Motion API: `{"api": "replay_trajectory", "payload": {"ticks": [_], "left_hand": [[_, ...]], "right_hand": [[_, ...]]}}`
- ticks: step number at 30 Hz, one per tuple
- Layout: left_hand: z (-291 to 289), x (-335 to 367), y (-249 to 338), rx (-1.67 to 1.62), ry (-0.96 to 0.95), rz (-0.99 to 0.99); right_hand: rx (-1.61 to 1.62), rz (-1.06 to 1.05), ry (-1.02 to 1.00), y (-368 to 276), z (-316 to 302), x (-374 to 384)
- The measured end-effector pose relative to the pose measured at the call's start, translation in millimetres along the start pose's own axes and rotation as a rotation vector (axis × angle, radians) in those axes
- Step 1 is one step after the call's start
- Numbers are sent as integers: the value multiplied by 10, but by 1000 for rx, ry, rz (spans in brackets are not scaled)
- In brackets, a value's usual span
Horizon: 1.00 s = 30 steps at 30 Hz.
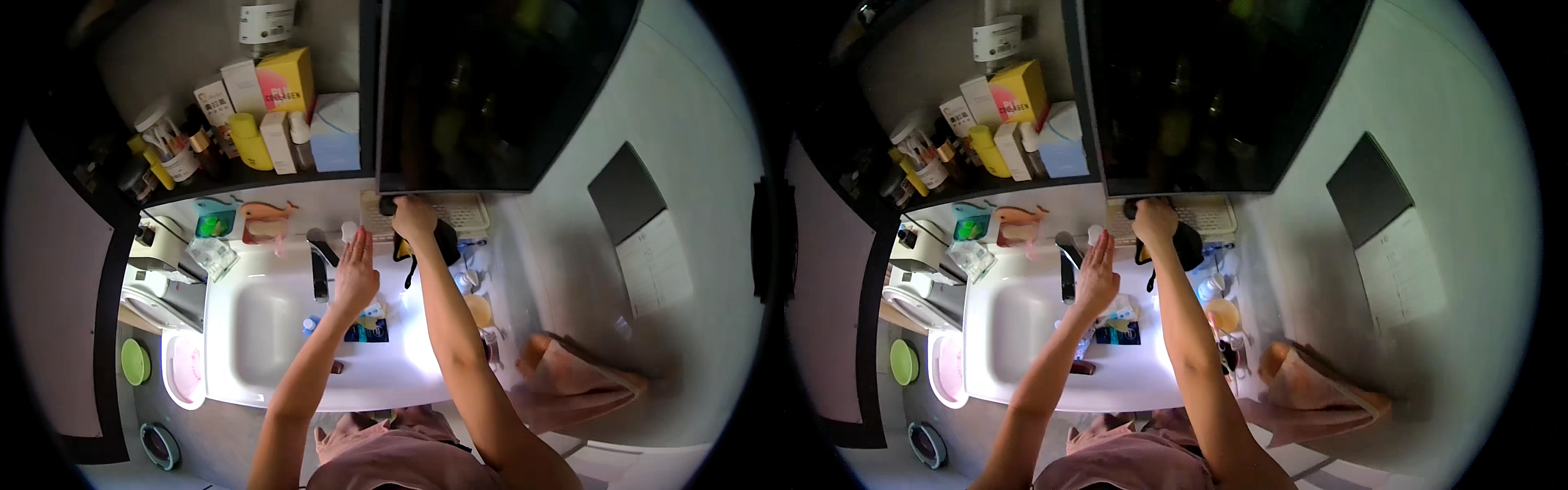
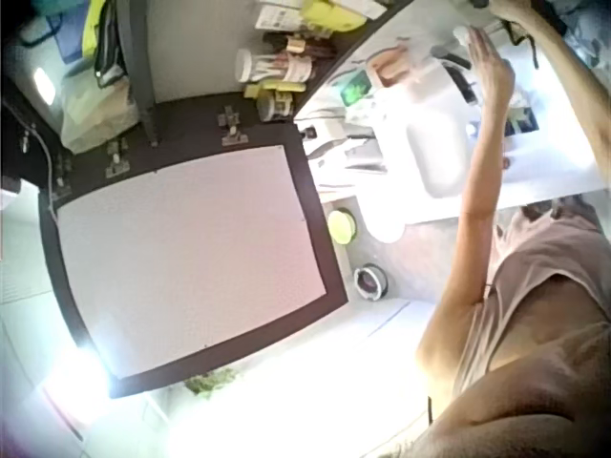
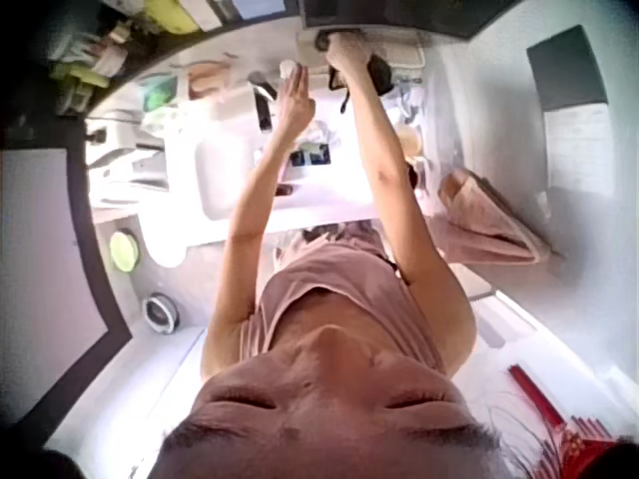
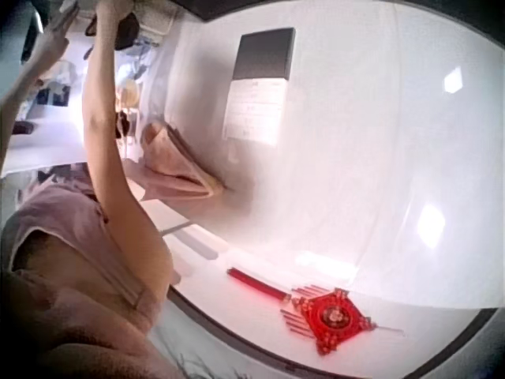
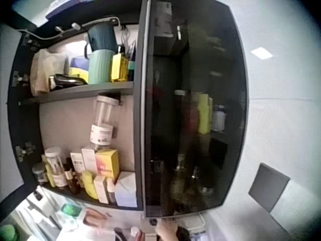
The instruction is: The person washes a black and yellow bag in a sink by hand using a brush and liquid soap. They scrub the exterior, rinse it under the faucet, squeeze it out, and then place small bottles and a comb back inside.
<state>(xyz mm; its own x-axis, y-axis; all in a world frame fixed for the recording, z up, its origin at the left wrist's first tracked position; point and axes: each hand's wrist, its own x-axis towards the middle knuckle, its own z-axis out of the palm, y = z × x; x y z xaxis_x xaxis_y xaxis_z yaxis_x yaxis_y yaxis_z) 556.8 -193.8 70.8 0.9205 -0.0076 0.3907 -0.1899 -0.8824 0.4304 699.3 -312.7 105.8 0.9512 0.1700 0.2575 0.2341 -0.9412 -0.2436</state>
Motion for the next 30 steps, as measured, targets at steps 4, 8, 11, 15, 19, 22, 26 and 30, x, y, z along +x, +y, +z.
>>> {"api": "replay_trajectory", "payload": {"ticks": [4,8,11,15,19,22,26,30], "left_hand": [[-70,-36,-124,143,-29,2],[-112,-57,-133,139,-32,19],[-108,-35,-83,147,-45,37],[-108,-24,-111,139,-49,40],[-115,-72,-133,188,-43,28],[-97,-84,-113,35,-38,11],[-46,-165,-161,62,-93,10],[-6,-136,-101,25,-104,34]], "right_hand": [[325,-196,-110,127,-282,-145],[-88,232,113,524,-441,-145],[-237,296,170,545,-293,-17],[-99,132,-155,-69,-108,89],[135,-344,-171,-400,-58,-21],[336,-297,-292,-23,-73,182],[120,-194,-108,-289,-51,57],[-22,-250,-387,-253,-11,275]]}}
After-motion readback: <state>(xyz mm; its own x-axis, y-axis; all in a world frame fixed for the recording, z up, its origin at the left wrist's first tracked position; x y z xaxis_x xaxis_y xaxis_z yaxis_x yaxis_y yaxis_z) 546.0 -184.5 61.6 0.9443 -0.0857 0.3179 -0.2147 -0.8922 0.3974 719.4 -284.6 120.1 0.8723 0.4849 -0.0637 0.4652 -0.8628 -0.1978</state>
